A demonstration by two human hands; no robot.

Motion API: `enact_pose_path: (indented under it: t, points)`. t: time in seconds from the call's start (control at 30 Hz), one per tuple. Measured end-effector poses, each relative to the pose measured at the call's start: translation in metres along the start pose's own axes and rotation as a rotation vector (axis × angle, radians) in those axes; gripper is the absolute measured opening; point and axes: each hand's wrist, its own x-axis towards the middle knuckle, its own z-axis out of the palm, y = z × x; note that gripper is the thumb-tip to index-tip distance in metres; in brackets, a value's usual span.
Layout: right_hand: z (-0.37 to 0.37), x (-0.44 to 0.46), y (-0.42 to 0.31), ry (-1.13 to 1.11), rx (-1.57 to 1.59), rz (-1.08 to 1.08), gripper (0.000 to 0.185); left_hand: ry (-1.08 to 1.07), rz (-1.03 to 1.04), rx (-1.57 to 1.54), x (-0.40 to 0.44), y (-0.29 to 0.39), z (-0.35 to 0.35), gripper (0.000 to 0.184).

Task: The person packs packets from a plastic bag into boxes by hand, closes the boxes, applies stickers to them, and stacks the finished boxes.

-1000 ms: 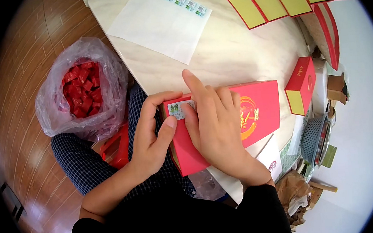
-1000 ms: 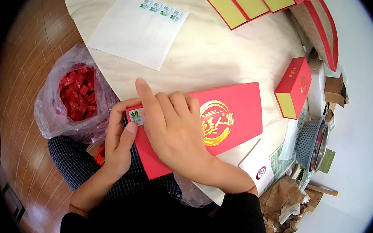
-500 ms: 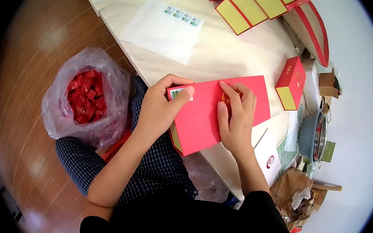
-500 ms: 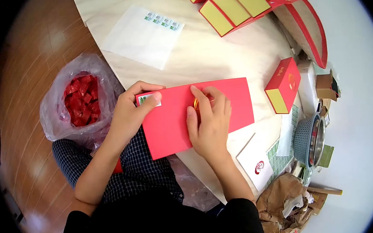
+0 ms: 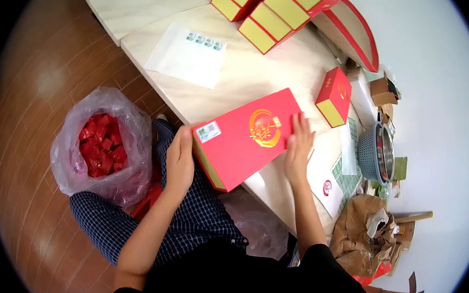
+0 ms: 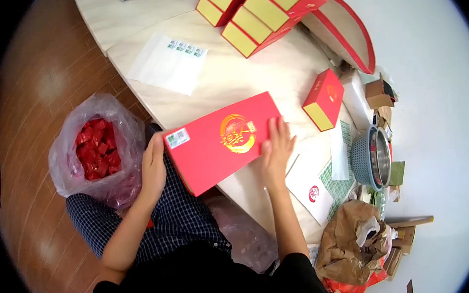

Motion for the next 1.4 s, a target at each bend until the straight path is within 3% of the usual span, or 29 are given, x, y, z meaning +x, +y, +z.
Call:
enact_pose_path:
  t: [0.1, 0.17, 0.27, 0.33, 0.4, 0.47, 0.53, 0.57, 0.6, 0.63, 0.67, 0.73, 0.8, 0.87, 0.9, 1.0, 1.1, 1.23, 1.4]
  points:
    - [-0.003, -0.026, -0.039, -0.095, 0.162, -0.185, 0.061, -0.054, -0.031, -0.098, -0.033, -0.012, -0.001, 0.044]
    - [-0.006, -0.045, -0.057, -0.179, 0.207, -0.334, 0.075, 0.002, -0.362, -0.432, -0.051, 0.000, 0.002, 0.047]
    - [-0.007, -0.069, -0.073, -0.211, 0.226, -0.456, 0.086, -0.055, -0.403, -0.445, -0.057, 0.016, -0.011, 0.051]
    - [-0.004, -0.076, -0.077, -0.021, 0.298, -0.597, 0.085, -0.078, -0.391, -0.388, -0.063, 0.040, -0.017, 0.053]
    - [-0.003, -0.062, -0.077, 0.306, 0.318, -0.560, 0.089, -0.205, -0.242, -0.433, -0.072, 0.071, -0.018, 0.058]
    - [-0.038, -0.040, -0.100, 0.398, 0.521, -0.410, 0.088, -0.330, -0.037, -0.408, -0.081, 0.102, -0.014, 0.065]
    - [-0.055, -0.035, -0.108, 0.401, 0.736, -0.004, 0.087, -0.369, 0.359, -0.337, -0.080, 0.114, -0.005, 0.070]
    - [-0.073, -0.020, -0.118, 0.355, 0.987, 0.234, 0.083, -0.324, 0.510, -0.173, -0.074, 0.112, 0.000, 0.073]
    - [-0.083, -0.009, -0.116, 0.393, 1.171, 0.169, 0.072, -0.271, 0.666, -0.014, -0.067, 0.111, 0.004, 0.077]
    - [-0.083, 0.002, -0.108, 0.392, 1.307, 0.227, 0.065, -0.315, 0.628, 0.399, -0.064, 0.115, -0.005, 0.075]
    - [-0.079, 0.010, -0.100, 0.385, 1.445, 0.280, 0.059, -0.337, 0.615, 0.326, -0.055, 0.105, 0.006, 0.069]
    - [-0.070, 0.013, -0.078, 0.222, 1.524, 0.591, 0.054, -0.398, 0.639, 0.829, -0.044, 0.095, 0.010, 0.066]
    - [-0.059, 0.010, -0.061, 0.162, 1.530, 0.635, 0.055, -0.457, 0.594, 0.880, -0.036, 0.072, 0.016, 0.061]
    - [-0.041, 0.002, -0.032, -0.066, 1.484, 0.818, 0.055, -0.434, 0.607, 1.011, -0.032, 0.060, 0.023, 0.057]
    - [-0.029, -0.002, -0.017, 0.020, 1.405, 0.887, 0.055, -0.440, 0.611, 1.017, -0.029, 0.059, 0.024, 0.057]
    - [-0.013, -0.004, 0.078, 0.594, 0.512, 0.386, 0.042, -0.462, 0.611, 1.047, -0.026, 0.054, 0.029, 0.054]
    - [-0.044, 0.011, 0.179, 0.800, 0.246, 0.388, 0.025, -0.441, 0.617, 1.081, -0.025, 0.058, 0.033, 0.056]
    - [-0.059, 0.008, 0.323, 0.574, -0.110, 0.697, 0.032, -0.441, 0.609, 1.122, -0.027, 0.056, 0.034, 0.057]
    - [-0.053, 0.006, 0.410, 0.418, -0.312, 0.778, 0.046, -0.432, 0.574, 1.136, -0.026, 0.058, 0.037, 0.057]
